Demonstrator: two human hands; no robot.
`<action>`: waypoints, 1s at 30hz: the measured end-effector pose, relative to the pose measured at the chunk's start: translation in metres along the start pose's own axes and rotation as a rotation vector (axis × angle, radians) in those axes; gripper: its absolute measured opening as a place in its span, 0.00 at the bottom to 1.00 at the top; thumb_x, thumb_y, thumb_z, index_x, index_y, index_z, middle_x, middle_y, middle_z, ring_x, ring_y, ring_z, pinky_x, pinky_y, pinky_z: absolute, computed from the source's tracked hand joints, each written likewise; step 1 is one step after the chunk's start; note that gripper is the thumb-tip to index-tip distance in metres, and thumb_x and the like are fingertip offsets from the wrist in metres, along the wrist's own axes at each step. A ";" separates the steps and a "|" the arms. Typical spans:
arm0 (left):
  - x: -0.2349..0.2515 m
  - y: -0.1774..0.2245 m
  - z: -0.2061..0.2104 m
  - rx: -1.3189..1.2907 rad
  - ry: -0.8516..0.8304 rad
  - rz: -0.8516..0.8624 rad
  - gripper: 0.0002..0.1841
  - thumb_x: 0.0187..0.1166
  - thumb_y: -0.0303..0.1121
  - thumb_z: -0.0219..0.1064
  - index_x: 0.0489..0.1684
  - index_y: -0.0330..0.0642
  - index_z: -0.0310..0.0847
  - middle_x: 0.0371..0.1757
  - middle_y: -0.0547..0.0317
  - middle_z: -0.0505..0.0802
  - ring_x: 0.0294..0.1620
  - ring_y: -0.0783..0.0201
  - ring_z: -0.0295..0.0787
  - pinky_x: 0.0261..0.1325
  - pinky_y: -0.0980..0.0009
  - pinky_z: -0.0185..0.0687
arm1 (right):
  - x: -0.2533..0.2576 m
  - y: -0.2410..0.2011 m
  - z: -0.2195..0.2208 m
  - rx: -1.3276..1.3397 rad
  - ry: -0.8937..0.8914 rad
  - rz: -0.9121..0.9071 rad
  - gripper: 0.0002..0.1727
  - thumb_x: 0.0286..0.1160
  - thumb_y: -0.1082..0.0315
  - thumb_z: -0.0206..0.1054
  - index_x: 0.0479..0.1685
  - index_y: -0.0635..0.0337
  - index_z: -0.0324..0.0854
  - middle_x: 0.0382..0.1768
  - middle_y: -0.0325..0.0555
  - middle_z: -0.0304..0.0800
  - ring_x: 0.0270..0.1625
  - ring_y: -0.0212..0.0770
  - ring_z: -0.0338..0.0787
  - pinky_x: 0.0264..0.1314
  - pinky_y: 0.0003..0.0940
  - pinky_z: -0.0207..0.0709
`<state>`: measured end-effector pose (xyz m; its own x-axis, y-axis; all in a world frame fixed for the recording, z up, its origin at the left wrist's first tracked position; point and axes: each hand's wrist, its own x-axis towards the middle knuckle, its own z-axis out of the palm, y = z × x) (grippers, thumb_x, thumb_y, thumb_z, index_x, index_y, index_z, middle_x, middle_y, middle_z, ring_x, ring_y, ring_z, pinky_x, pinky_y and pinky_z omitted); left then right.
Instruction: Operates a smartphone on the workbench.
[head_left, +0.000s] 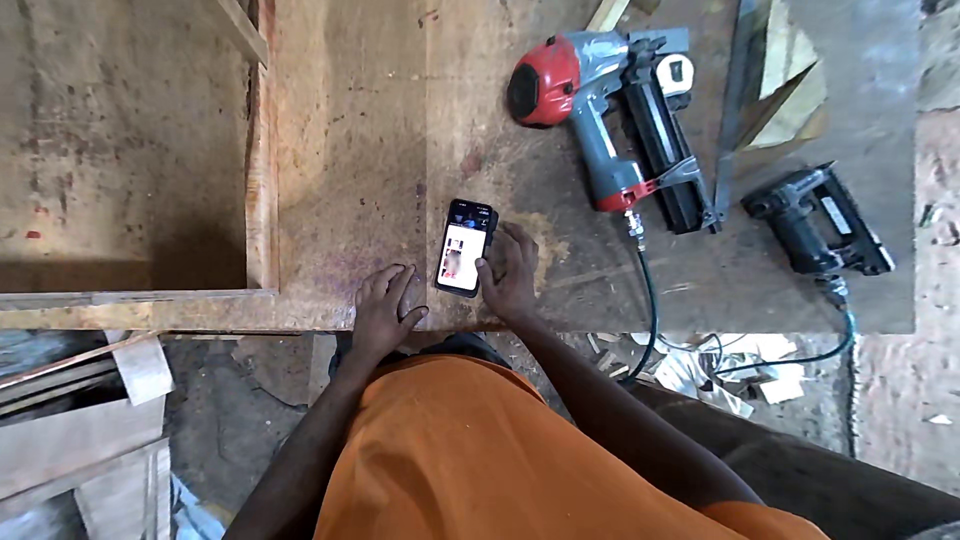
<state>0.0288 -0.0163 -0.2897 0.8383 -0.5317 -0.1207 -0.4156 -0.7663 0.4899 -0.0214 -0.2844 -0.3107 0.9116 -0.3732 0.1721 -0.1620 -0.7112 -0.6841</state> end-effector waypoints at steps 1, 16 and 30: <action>0.000 0.000 0.000 -0.002 -0.002 -0.002 0.41 0.73 0.68 0.66 0.88 0.68 0.66 0.86 0.65 0.72 0.86 0.53 0.64 0.82 0.43 0.62 | 0.000 0.000 0.000 -0.001 0.002 -0.001 0.32 0.77 0.43 0.62 0.74 0.54 0.78 0.84 0.52 0.70 0.85 0.57 0.67 0.83 0.62 0.62; 0.001 0.001 -0.001 0.011 -0.009 -0.013 0.41 0.72 0.69 0.66 0.89 0.70 0.65 0.87 0.65 0.72 0.86 0.52 0.64 0.81 0.42 0.62 | 0.000 -0.001 0.000 -0.008 0.010 -0.006 0.32 0.77 0.42 0.61 0.74 0.53 0.79 0.83 0.52 0.71 0.85 0.58 0.67 0.84 0.63 0.60; 0.000 -0.001 0.001 -0.011 0.011 0.001 0.40 0.72 0.68 0.67 0.88 0.69 0.67 0.86 0.65 0.73 0.86 0.53 0.64 0.82 0.44 0.62 | 0.010 -0.010 0.002 -0.202 -0.140 0.092 0.37 0.81 0.30 0.48 0.89 0.31 0.66 0.94 0.49 0.48 0.91 0.59 0.56 0.83 0.67 0.54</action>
<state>0.0290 -0.0158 -0.2908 0.8415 -0.5288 -0.1109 -0.4130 -0.7618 0.4992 -0.0101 -0.2795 -0.3033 0.9308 -0.3656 0.0066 -0.3057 -0.7879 -0.5346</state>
